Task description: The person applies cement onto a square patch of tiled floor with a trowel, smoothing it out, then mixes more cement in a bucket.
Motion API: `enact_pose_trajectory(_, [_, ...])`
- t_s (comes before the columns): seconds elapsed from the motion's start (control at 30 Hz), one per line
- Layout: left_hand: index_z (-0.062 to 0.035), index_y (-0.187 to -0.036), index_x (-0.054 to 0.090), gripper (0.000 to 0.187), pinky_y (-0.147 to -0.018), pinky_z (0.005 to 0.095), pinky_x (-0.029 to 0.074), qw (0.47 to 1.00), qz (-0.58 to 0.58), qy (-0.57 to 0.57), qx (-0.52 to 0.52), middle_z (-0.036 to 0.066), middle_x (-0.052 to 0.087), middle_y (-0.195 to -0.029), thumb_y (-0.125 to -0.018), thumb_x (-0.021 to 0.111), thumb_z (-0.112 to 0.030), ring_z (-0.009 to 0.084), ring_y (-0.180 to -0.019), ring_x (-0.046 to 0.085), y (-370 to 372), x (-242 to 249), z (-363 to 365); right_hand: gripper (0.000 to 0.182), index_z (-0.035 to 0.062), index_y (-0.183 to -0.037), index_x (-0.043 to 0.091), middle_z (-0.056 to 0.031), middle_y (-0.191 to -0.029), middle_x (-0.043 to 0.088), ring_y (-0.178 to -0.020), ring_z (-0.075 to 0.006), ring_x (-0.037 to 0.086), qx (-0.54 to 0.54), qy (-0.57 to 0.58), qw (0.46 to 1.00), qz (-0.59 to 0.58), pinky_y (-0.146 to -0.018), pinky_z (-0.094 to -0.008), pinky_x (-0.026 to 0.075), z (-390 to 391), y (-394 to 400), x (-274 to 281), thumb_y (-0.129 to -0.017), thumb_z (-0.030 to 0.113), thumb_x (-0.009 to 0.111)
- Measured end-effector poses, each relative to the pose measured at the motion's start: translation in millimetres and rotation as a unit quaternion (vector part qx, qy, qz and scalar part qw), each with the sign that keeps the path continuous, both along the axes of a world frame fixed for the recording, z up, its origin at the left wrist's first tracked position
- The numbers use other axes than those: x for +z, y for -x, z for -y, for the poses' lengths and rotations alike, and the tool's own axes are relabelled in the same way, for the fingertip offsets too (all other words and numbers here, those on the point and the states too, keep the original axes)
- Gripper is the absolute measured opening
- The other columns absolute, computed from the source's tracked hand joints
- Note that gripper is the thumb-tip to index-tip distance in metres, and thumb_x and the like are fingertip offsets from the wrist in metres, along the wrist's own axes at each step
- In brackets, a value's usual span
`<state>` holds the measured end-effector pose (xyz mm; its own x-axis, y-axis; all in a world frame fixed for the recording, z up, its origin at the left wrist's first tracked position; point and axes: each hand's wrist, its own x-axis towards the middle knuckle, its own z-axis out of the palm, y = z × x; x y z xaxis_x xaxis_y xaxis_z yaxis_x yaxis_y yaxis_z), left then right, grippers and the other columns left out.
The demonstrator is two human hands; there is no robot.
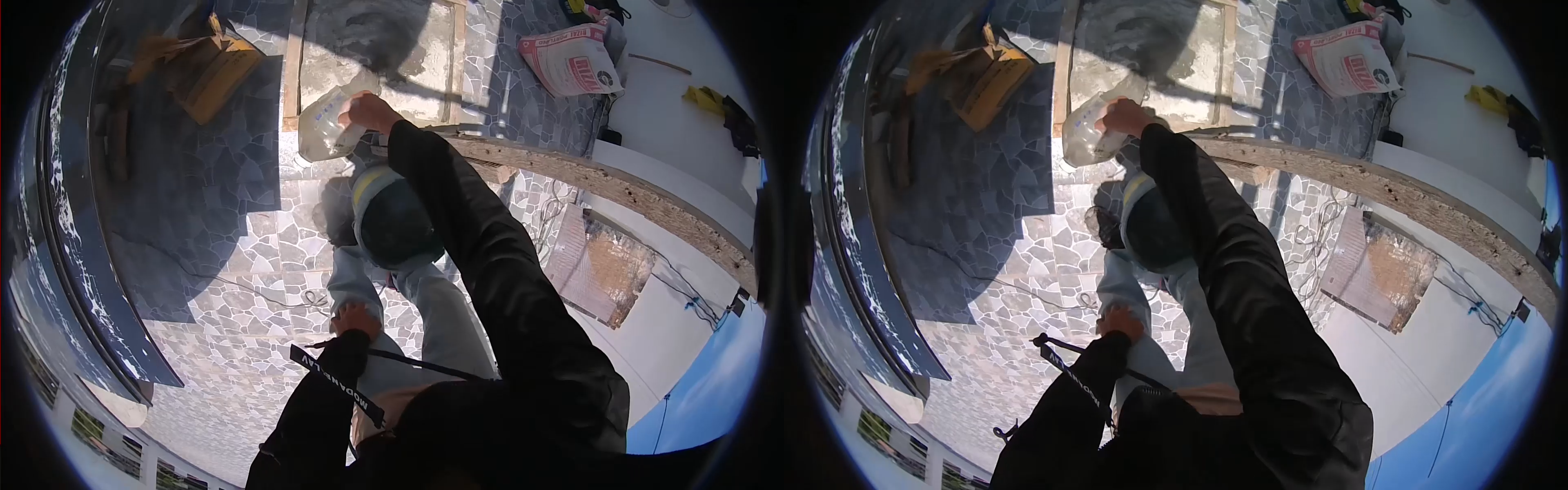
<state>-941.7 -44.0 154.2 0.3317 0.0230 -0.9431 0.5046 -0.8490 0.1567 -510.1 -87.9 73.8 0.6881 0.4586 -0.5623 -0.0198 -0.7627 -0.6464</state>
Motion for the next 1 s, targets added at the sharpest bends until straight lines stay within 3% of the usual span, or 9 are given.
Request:
enact_pose_trajectory(0.1, [-0.0190,-0.112,0.060,0.042,-0.096,0.0520,0.034,0.999,0.021,0.009,-0.040,0.009,0.051,-0.123,-0.073,0.056,-0.034,0.0289,-0.121,0.041,8,-13,-1,0.039,0.0029,-0.093,0.067,-0.0159,-0.090,0.065,-0.084,-0.0281,0.064,-0.053,-0.037,0.997,0.036,-0.076,-0.0333,0.049,-1,0,6,-0.064,0.029,0.072])
enact_pose_trajectory(0.2, [-0.0203,-0.110,0.061,0.039,-0.093,0.0499,0.037,0.993,0.051,-0.015,-0.105,0.010,0.054,-0.117,-0.073,0.056,-0.033,0.0291,-0.114,0.046,-7,-3,-2,0.035,0.0020,-0.092,0.067,-0.0121,-0.084,0.067,-0.078,-0.0230,0.064,-0.142,-0.156,0.972,-0.099,-0.073,-0.0307,0.048,-1,2,6,-0.067,0.026,0.072])
enact_pose_trajectory(0.27, [-0.0174,-0.119,0.055,0.047,-0.095,0.0520,0.033,0.996,-0.039,0.013,-0.083,0.009,0.048,-0.127,-0.075,0.056,-0.035,0.0288,-0.125,0.037,-17,-2,-7,0.026,0.0062,-0.081,0.070,-0.0110,-0.074,0.067,-0.073,-0.0198,0.062,-0.187,-0.225,0.952,-0.086,-0.070,-0.0287,0.047,2,2,2,-0.062,0.025,0.071])
enact_pose_trajectory(0.4, [-0.0167,-0.118,0.055,0.046,-0.096,0.0525,0.033,0.996,-0.025,0.003,-0.090,0.009,0.049,-0.126,-0.076,0.054,-0.034,0.0282,-0.126,0.037,-17,0,-10,0.030,0.0002,-0.090,0.067,-0.0075,-0.076,0.066,-0.071,-0.0150,0.061,-0.225,-0.318,0.919,-0.065,-0.067,-0.0274,0.047,9,-2,5,-0.069,0.021,0.072])
enact_pose_trajectory(0.53, [-0.0150,-0.117,0.055,0.046,-0.097,0.0509,0.033,0.990,-0.022,0.014,-0.138,0.010,0.050,-0.125,-0.075,0.051,-0.033,0.0281,-0.122,0.040,-21,0,-13,0.028,-0.0021,-0.089,0.066,-0.0083,-0.076,0.065,-0.071,-0.0166,0.060,-0.287,-0.329,0.898,-0.045,-0.068,-0.0268,0.045,18,-3,34,-0.071,0.020,0.068])
enact_pose_trajectory(0.77, [-0.0121,-0.106,0.062,0.037,-0.097,0.0487,0.035,0.992,0.056,0.047,-0.099,0.012,0.053,-0.121,-0.074,0.054,-0.030,0.0301,-0.118,0.045,7,-28,-34,0.018,-0.0043,-0.084,0.065,-0.0105,-0.080,0.065,-0.079,-0.0181,0.060,-0.308,-0.437,0.844,0.030,-0.075,-0.0268,0.045,15,-14,-21,-0.072,0.009,0.060])
enact_pose_trajectory(0.83, [-0.0110,-0.104,0.062,0.036,-0.097,0.0493,0.035,0.992,0.057,0.046,-0.103,0.013,0.054,-0.119,-0.073,0.055,-0.028,0.0310,-0.116,0.046,5,-28,-34,0.016,-0.0061,-0.081,0.064,-0.0105,-0.079,0.065,-0.078,-0.0179,0.061,-0.365,-0.600,0.692,-0.166,-0.076,-0.0270,0.045,22,-12,18,-0.073,0.007,0.058])
enact_pose_trajectory(0.9, [-0.0099,-0.102,0.062,0.035,-0.096,0.0500,0.036,0.991,0.059,0.047,-0.107,0.014,0.055,-0.117,-0.073,0.056,-0.027,0.0319,-0.114,0.048,22,-47,-37,0.015,-0.0053,-0.080,0.064,-0.0096,-0.077,0.065,-0.076,-0.0175,0.061,-0.363,-0.584,0.722,-0.072,-0.075,-0.0269,0.045,19,-18,-19,-0.072,0.006,0.057])
enact_pose_trajectory(1.0, [-0.0203,-0.107,0.061,0.043,-0.086,0.0525,0.037,0.991,0.076,0.070,-0.082,0.005,0.052,-0.116,-0.068,0.059,-0.039,0.0267,-0.118,0.043,58,-85,-48,0.013,-0.0026,-0.078,0.065,-0.0079,-0.075,0.065,-0.074,-0.0169,0.061,-0.345,-0.565,0.749,-0.027,-0.073,-0.0266,0.045,27,-13,17,-0.072,0.007,0.057])
